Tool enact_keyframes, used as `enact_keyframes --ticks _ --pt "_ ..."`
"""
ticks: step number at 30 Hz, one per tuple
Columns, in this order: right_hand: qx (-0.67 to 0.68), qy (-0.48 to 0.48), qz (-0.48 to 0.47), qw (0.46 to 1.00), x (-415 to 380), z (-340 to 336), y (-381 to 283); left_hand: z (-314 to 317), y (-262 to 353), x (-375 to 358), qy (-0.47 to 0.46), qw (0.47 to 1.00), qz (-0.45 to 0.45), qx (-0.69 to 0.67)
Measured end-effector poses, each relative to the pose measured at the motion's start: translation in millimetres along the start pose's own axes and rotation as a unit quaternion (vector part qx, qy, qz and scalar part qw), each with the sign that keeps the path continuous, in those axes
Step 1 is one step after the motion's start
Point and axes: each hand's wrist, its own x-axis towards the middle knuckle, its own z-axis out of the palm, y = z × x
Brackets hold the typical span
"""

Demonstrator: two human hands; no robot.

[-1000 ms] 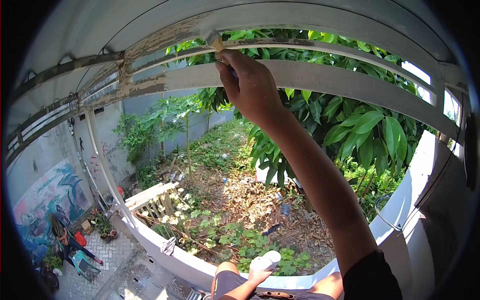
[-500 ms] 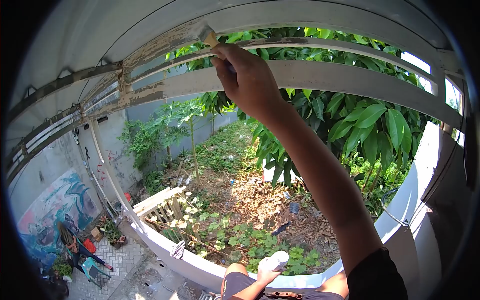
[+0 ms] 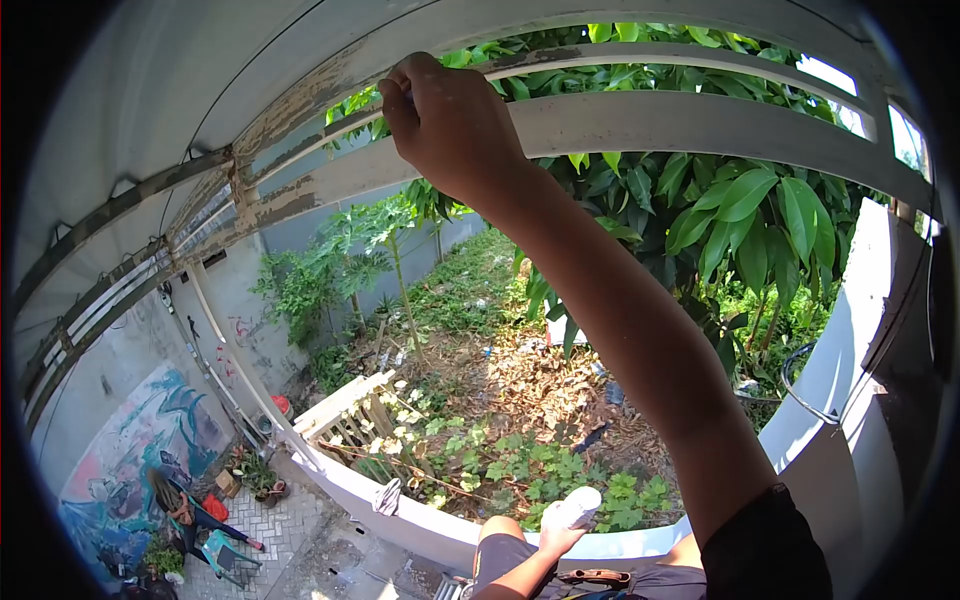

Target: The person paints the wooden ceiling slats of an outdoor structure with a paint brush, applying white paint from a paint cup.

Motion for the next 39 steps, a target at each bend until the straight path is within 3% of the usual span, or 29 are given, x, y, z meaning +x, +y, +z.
enact_keyframes --ticks 2,3,5,7,9,10,11,12,13,14,15,18,19,23,25,27,29,30,34,39 --pt "0.122 0.028 -0.127 0.984 -14 6 4 -11 8 0 -0.02 1.0 -0.01 -0.016" --pt "0.124 0.031 -0.126 0.984 -24 -1 -2 -15 11 3 -0.036 0.998 -0.017 -0.038" --pt "0.18 -0.081 -0.048 0.979 -59 -28 -23 -9 -3 3 -0.02 0.999 0.013 -0.023" --pt "0.238 -0.124 0.021 0.963 -108 -67 -43 -9 -1 4 0.014 0.998 0.013 -0.057" --pt "0.261 -0.215 0.188 0.922 -171 -121 -64 -21 12 9 -0.016 0.999 -0.018 -0.046" --pt "0.231 -0.273 0.277 0.892 -213 -143 -65 -25 15 11 0.013 0.997 -0.021 -0.067" --pt "0.26 -0.265 0.39 0.842 -257 -160 -69 -28 17 11 0.042 0.995 -0.024 -0.088" --pt "0.224 -0.21 0.328 0.894 -303 -173 -61 -31 19 12 0.026 0.991 -0.065 -0.114" --pt "0.224 -0.221 0.432 0.845 -350 -194 -59 -33 20 13 0.033 0.991 -0.068 -0.113" --pt "0.264 -0.17 0.57 0.759 -391 -212 -64 -32 18 11 0.053 0.992 -0.066 -0.091" --pt "0.278 -0.115 0.635 0.711 -419 -228 -69 -30 18 10 0.075 0.993 -0.065 -0.069" --pt "0.273 0.002 0.708 0.652 -516 -278 -76 -25 16 8 0.08 0.992 -0.075 -0.067" --pt "0.264 0.06 0.753 0.599 -540 -293 -78 -23 16 7 0.063 0.991 -0.087 -0.076" --pt "0.276 0.307 0.798 0.44 -623 -328 -111 -22 29 1 0.037 0.994 -0.073 -0.076" --pt "0.29 0.374 0.806 0.356 -679 -345 -128 -14 27 -3 0.014 0.989 -0.07 -0.129" --pt "0.289 0.422 0.8 0.315 -715 -354 -134 -8 26 -8 0.007 0.992 -0.057 -0.117" --pt "0.255 0.431 0.811 0.302 -706 -348 -129 -11 33 -10 -0.035 0.989 -0.065 -0.127" --pt "0.245 0.41 0.815 0.329 -701 -346 -126 -10 32 -12 -0.053 0.989 -0.055 -0.129" --pt "0.234 0.4 0.822 0.332 -693 -333 -118 -8 45 -20 -0.106 0.986 -0.054 -0.115" --pt "0.232 0.374 0.83 0.341 -712 -324 -122 -11 48 -21 -0.126 0.984 -0.038 -0.121"
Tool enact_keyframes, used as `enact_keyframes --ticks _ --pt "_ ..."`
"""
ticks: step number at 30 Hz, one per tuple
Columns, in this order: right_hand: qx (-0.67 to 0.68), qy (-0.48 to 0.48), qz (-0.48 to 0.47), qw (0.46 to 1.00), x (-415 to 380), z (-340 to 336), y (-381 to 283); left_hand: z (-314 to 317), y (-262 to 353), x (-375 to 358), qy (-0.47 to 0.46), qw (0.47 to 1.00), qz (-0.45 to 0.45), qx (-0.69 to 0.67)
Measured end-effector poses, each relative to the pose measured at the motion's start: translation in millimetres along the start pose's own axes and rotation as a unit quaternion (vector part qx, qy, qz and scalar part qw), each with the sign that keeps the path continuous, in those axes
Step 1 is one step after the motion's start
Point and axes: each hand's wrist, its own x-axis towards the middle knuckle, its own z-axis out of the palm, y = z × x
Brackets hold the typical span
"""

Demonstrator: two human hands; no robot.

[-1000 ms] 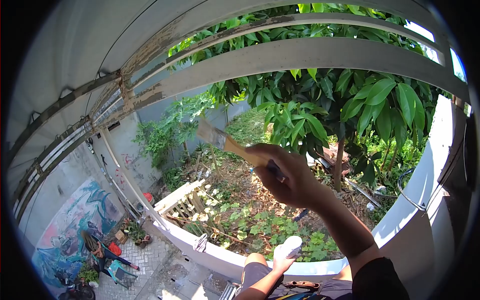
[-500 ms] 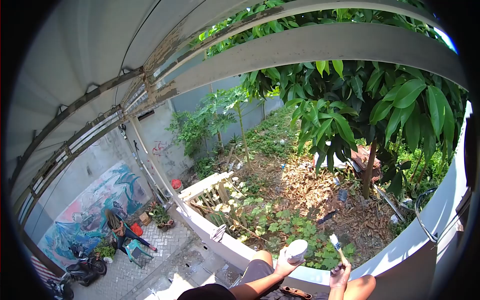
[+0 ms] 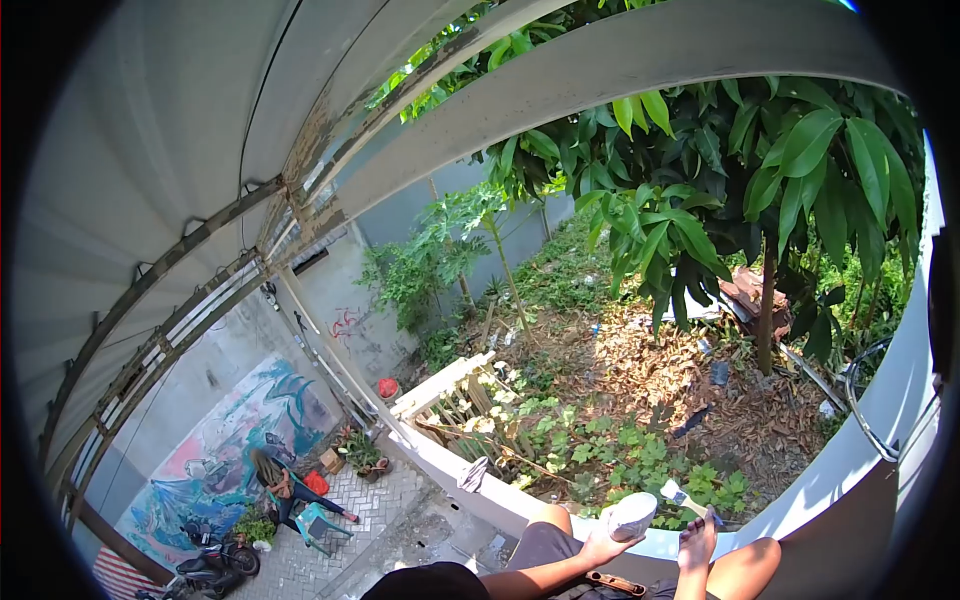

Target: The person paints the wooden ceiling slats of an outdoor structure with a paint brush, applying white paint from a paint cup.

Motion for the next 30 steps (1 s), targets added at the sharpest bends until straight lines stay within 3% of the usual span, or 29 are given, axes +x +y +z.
enact_keyframes --ticks 3,14,18,22,30 --pt "-0.021 -0.004 -0.003 1.0 -5 1 0 1 -3 -1 0.024 0.999 0.023 0.036" --pt "0.07 0.033 0.041 0.996 7 -13 4 7 -16 -3 -0.03 0.999 0.024 -0.015" --pt "0.08 0.097 0.06 0.99 24 -36 11 7 -18 -4 -0.021 0.999 -0.013 0.027" --pt "0.051 0.125 0.052 0.989 25 -32 5 2 0 -3 -0.029 1.0 -0.004 0.004" --pt "-0.05 0.072 0.058 0.994 3 -20 6 4 2 -2 -0.041 0.998 -0.022 -0.035"
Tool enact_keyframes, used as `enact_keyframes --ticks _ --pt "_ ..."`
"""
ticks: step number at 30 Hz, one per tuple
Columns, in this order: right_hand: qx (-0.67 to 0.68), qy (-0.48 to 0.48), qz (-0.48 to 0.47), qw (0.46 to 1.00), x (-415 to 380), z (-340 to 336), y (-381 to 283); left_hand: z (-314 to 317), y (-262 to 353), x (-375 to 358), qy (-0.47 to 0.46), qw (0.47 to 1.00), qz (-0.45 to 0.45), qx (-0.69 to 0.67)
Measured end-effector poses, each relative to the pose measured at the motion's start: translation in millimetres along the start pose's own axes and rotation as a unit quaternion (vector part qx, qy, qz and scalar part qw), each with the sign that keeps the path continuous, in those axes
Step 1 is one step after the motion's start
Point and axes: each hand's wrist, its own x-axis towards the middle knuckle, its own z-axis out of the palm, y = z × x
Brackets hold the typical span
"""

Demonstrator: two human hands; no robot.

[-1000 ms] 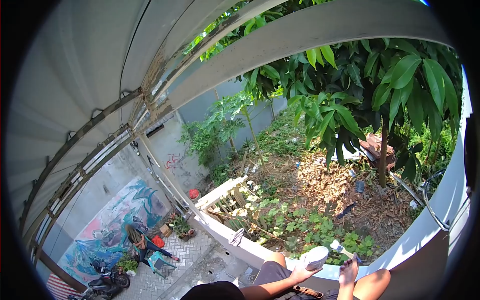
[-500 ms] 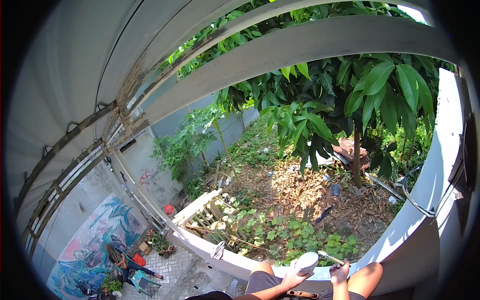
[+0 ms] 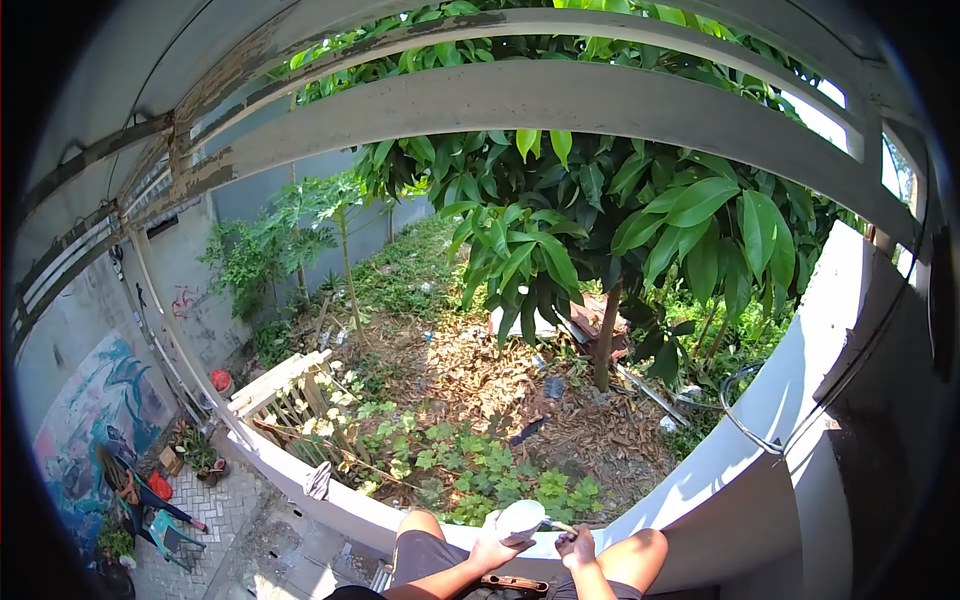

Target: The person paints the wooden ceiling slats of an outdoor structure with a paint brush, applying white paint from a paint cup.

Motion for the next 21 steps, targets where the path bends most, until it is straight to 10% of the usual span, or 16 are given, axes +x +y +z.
enact_keyframes --ticks 21 --pt "0.03 0.046 -0.05 0.997 10 -15 1 2 -9 0 0.019 0.996 0.032 0.083"
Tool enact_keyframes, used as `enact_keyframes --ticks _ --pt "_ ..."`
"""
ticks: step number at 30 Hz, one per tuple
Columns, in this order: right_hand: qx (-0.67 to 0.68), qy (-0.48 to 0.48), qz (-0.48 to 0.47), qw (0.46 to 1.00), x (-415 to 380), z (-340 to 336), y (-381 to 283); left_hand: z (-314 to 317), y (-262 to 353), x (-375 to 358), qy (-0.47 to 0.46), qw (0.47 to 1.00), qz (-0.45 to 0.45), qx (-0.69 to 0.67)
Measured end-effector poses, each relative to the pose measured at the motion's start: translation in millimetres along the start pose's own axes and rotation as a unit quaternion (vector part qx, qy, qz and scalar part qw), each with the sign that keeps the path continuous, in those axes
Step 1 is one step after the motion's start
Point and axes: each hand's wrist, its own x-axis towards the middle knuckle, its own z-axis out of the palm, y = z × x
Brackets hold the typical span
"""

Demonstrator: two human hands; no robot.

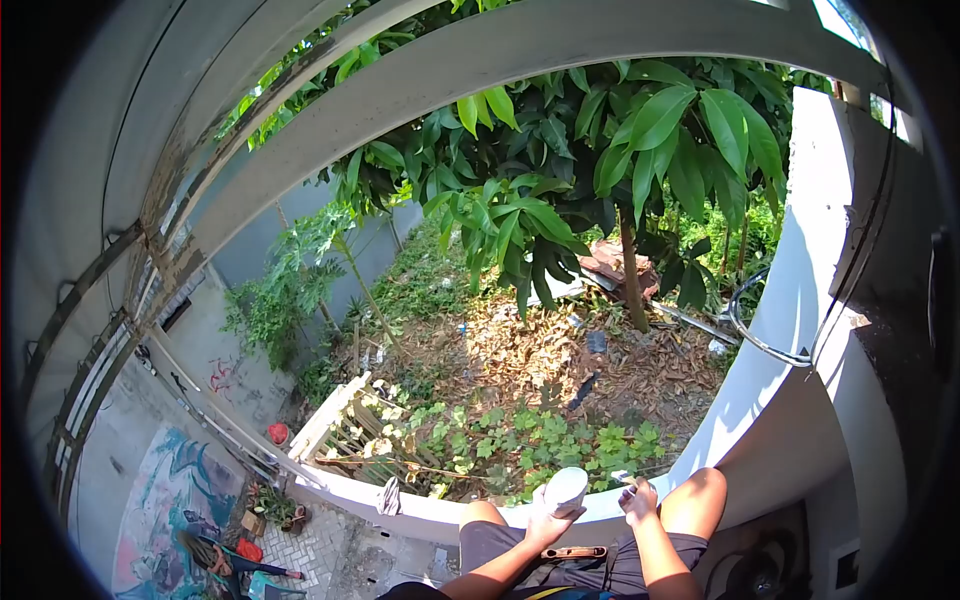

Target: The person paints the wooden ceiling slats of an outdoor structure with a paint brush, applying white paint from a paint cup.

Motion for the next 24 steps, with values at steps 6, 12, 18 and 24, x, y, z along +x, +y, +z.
enact_keyframes --ticks 6,12,18,24 --pt "-0.067 -0.027 -0.009 0.997 -4 2 -5 -8 13 -5 0.038 0.997 -0.037 -0.047" --pt "-0.153 -0.036 -0.131 0.979 -38 28 -31 -13 15 -2 0.05 0.996 0.027 -0.063" --pt "-0.2 -0.162 -0.298 0.919 -107 71 -104 -33 20 15 0.074 0.99 0.037 -0.117" --pt "-0.331 -0.288 -0.47 0.766 -234 152 -190 -70 41 51 0.153 0.969 0.193 -0.029"
